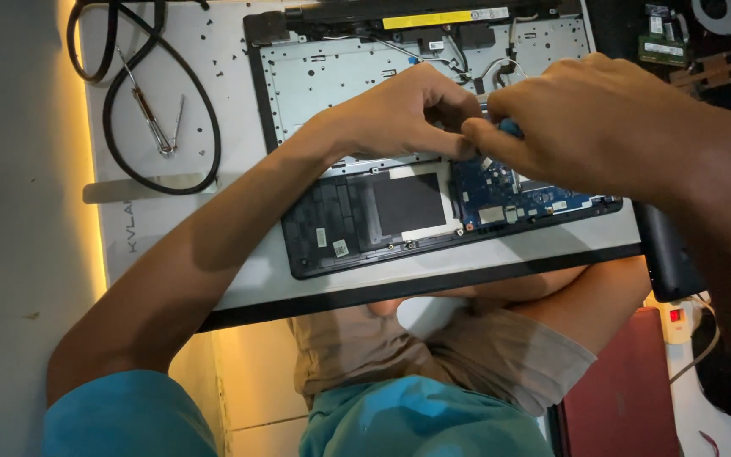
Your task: Removing a motherboard from a laptop by unscrewing it and disconnecting internal ribbon cables.
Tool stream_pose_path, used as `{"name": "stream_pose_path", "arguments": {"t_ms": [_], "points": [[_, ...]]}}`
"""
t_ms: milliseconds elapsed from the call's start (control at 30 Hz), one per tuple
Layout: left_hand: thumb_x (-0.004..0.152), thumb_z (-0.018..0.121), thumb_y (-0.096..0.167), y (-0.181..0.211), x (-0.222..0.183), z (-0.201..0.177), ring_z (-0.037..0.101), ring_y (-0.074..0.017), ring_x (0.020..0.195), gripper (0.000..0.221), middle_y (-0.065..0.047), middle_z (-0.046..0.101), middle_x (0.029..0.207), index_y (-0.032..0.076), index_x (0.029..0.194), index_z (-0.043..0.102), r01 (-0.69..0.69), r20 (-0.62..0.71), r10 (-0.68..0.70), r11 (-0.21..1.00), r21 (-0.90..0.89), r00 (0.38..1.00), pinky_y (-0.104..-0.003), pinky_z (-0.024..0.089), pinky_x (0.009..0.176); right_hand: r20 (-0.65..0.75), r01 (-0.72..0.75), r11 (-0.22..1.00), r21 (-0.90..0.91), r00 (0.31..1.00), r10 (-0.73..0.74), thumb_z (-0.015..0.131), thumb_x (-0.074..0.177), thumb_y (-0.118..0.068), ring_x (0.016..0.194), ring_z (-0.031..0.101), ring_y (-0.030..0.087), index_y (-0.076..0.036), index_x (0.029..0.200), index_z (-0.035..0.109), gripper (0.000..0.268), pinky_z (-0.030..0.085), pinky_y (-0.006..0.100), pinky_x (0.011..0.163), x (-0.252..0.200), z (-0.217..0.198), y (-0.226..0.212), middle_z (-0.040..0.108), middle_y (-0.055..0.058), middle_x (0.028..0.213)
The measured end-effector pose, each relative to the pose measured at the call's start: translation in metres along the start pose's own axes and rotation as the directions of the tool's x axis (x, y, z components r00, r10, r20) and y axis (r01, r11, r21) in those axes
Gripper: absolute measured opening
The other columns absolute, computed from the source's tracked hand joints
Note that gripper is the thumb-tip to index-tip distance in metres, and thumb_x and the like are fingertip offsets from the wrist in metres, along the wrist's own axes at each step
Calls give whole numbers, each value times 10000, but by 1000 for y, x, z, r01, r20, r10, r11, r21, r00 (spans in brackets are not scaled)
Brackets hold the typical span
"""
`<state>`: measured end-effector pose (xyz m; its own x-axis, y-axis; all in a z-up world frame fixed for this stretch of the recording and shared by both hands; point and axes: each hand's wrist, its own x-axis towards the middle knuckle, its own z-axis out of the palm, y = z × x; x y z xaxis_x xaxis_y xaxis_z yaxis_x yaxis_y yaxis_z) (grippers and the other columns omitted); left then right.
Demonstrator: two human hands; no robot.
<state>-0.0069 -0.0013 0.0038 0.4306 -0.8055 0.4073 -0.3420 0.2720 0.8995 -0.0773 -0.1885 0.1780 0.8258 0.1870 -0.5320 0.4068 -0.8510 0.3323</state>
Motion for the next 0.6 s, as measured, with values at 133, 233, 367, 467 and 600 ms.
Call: {"name": "stream_pose_path", "arguments": {"t_ms": [133,233,367,467,600], "points": [[1067,853,94,-2,2,2,690,-77,813,99,-35,837,960,26,1137,871,-10,-15,10,999,-42,1000,-214,536,770,8,47,998,36,999,-47,503,1253,-636,726,893,328,-231,1191,853,538,703,488,827,8,4,10,919,104,907],[1050,841,76,-4,2,1,754,-104,883,151,-62,861,1022,12,1185,861,9,-22,-10,998,-60,1000,-221,590,842,15,56,997,56,998,-57,486,1277,-591,614,850,303,-221,1228,839,514,694,456,750,10,1,7,903,107,845],[1027,841,54,-1,0,2,761,-95,937,252,-71,873,1068,-6,1271,867,33,-29,-37,990,-137,999,-209,594,878,-3,107,987,118,994,-108,492,1253,-450,563,871,314,-247,1417,806,408,713,463,652,8,-10,0,926,133,914],[1051,837,35,-6,1,1,764,-83,936,155,-66,870,1073,19,1203,860,39,-3,-41,982,-186,999,-195,604,897,-2,114,993,31,994,-114,478,1301,-482,510,843,263,-209,1297,819,437,718,403,620,18,4,8,910,105,839],[1066,839,48,-3,1,0,722,-75,904,119,-43,845,1035,23,1179,864,26,6,-25,984,-177,1000,-203,577,869,27,85,994,72,996,-87,470,1297,-464,568,872,291,-254,1333,819,409,722,443,687,11,-8,1,924,93,876]]}}
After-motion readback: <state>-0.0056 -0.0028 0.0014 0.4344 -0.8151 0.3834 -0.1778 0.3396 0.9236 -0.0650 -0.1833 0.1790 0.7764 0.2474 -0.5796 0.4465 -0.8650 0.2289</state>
